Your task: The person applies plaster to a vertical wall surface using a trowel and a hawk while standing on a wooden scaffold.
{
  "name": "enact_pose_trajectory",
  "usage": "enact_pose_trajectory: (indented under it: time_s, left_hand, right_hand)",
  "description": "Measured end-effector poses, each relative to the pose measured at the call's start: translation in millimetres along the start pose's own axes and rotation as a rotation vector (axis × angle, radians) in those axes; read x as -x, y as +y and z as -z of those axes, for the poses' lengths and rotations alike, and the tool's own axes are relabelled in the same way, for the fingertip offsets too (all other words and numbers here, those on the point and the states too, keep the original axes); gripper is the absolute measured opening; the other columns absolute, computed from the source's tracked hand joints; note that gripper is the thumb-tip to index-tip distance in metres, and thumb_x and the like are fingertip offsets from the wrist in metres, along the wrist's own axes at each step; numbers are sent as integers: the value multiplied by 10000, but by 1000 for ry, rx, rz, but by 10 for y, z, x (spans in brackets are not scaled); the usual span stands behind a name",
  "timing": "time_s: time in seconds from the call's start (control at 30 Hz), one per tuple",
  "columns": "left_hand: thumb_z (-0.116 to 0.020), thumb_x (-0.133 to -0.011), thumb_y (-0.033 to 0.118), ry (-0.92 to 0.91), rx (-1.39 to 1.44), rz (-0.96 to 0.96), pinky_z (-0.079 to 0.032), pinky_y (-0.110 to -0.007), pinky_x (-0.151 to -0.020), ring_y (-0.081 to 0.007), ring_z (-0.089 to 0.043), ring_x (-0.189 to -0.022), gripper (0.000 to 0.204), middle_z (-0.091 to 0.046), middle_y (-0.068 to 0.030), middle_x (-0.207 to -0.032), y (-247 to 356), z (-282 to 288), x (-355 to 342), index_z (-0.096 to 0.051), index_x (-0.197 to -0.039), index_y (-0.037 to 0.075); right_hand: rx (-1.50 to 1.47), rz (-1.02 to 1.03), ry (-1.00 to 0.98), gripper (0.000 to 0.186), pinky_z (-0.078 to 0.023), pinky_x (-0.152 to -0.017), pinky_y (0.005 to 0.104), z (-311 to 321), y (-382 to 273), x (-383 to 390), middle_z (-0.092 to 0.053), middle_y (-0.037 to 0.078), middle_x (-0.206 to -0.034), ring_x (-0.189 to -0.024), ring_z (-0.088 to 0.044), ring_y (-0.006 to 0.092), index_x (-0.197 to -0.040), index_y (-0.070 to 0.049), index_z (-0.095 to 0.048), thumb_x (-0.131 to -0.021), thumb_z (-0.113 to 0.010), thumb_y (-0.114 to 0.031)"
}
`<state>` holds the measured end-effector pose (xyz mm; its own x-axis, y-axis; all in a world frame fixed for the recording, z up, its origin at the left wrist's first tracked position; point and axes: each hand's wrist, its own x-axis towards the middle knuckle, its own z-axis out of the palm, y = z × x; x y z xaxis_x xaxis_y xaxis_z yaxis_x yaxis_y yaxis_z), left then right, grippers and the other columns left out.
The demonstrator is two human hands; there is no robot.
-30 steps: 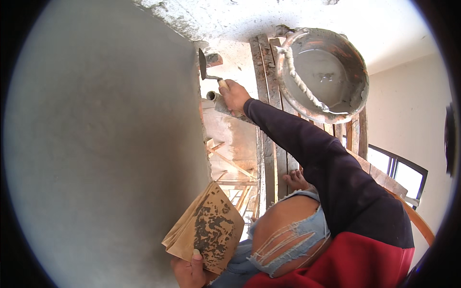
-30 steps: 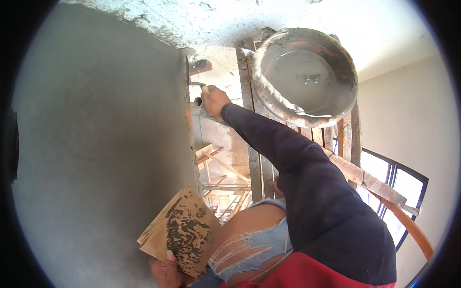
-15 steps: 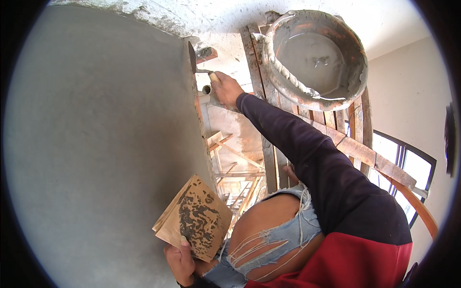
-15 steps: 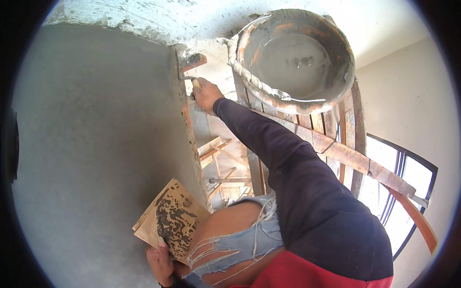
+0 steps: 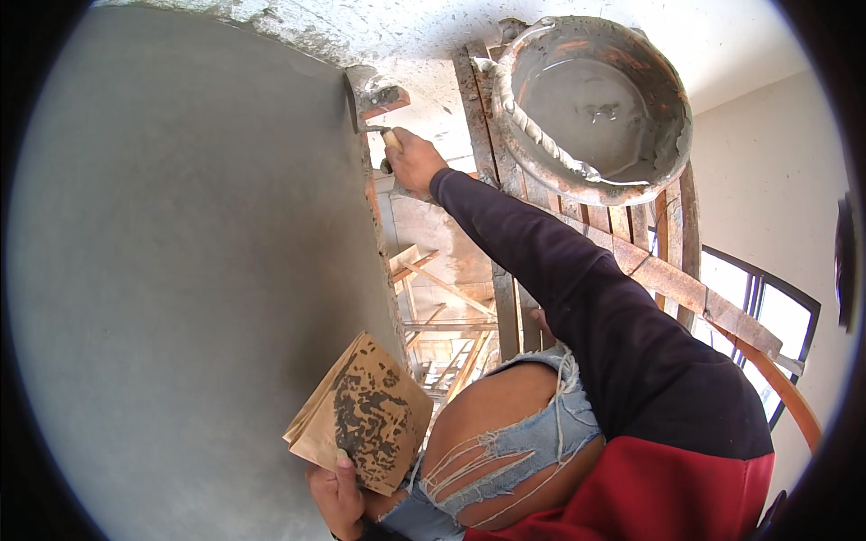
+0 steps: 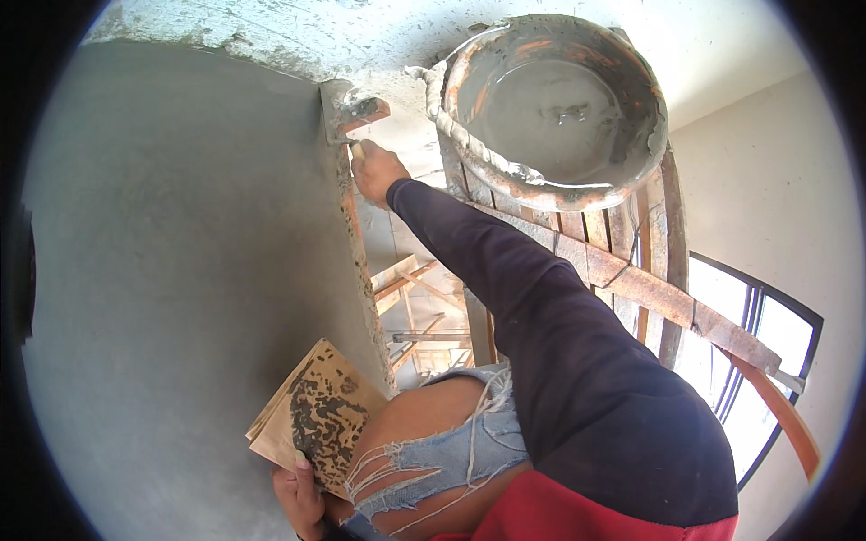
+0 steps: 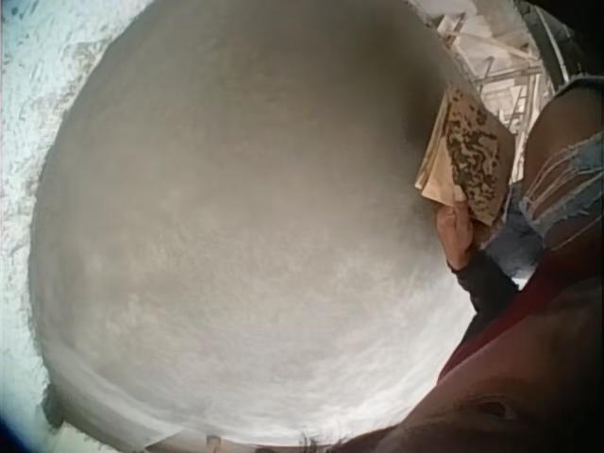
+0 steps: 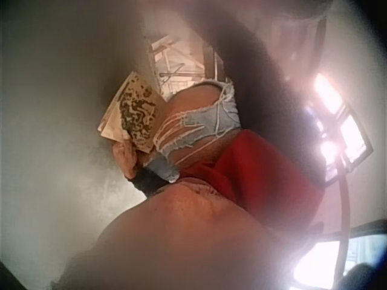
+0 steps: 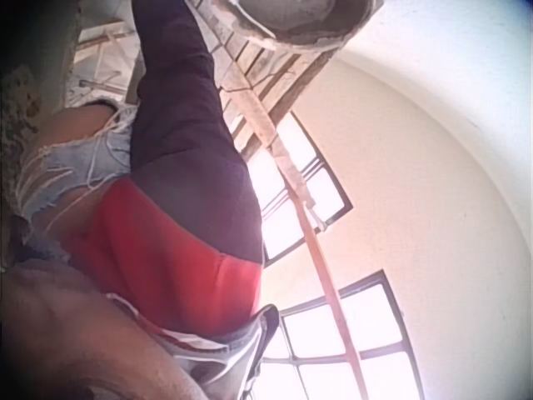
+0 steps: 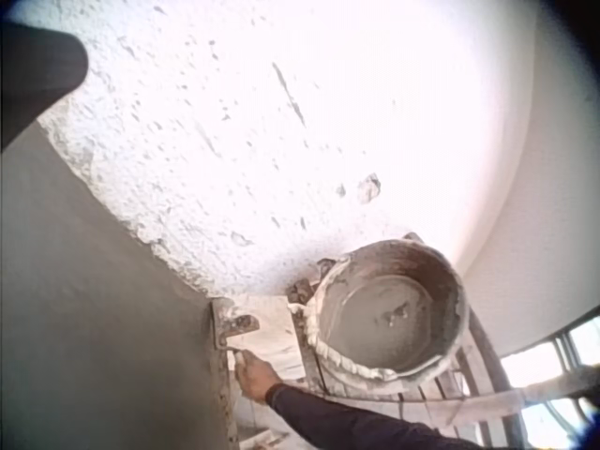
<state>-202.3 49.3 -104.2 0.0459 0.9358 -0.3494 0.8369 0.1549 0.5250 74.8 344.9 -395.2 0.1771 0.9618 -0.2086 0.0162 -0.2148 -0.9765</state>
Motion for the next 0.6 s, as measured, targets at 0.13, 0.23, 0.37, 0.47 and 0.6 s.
enact_pose_trajectory:
  time_s: [0.13,0.23,0.37,0.47,0.6]
  left_hand:
    - [-509,-1003,294,22,24,11,-479,-319,-748,-177,-628,-806,404,-701,-106,-889,55,-24,1,-640,-968,-88]
    - [-501,-1006,298,39,45,-11,-479,-323,-753,-181,-628,-812,410,-700,-109,-901,112,-68,-34,-637,-975,-87]
    - [-491,-1008,304,-4,-7,-49,-478,-328,-752,-193,-625,-804,415,-696,-119,-910,143,16,-69,-631,-980,-86]
    - [-516,-999,333,47,-4,-105,-453,-345,-654,-232,-591,-669,442,-646,-131,-760,217,-19,-122,-607,-849,-73]
    - [-502,-1003,308,-85,-2,-28,-478,-351,-771,-235,-637,-815,415,-698,-130,-903,235,67,-170,-632,-981,-85]
  right_hand:
    - [-34,-81,-55,283,-564,-587,445,14,-121,44,-670,260,-917,-679,-691,361,-1159,-30,-514,-956,-475,-224]
    - [6,-86,-40,257,-538,-503,412,-40,-134,2,-661,202,-854,-598,-663,306,-1122,-26,-510,-976,-464,-232]
    - [46,-129,-88,264,-526,-436,400,12,-239,10,-648,174,-771,-517,-639,285,-1085,-9,-503,-994,-447,-251]
    - [64,-157,-155,291,-531,-443,404,31,-350,72,-643,185,-749,-488,-630,293,-1065,15,-498,-999,-443,-263]
    - [180,-51,-88,307,-538,-458,411,19,-173,93,-651,212,-762,-470,-631,305,-1056,33,-496,-1000,-446,-265]
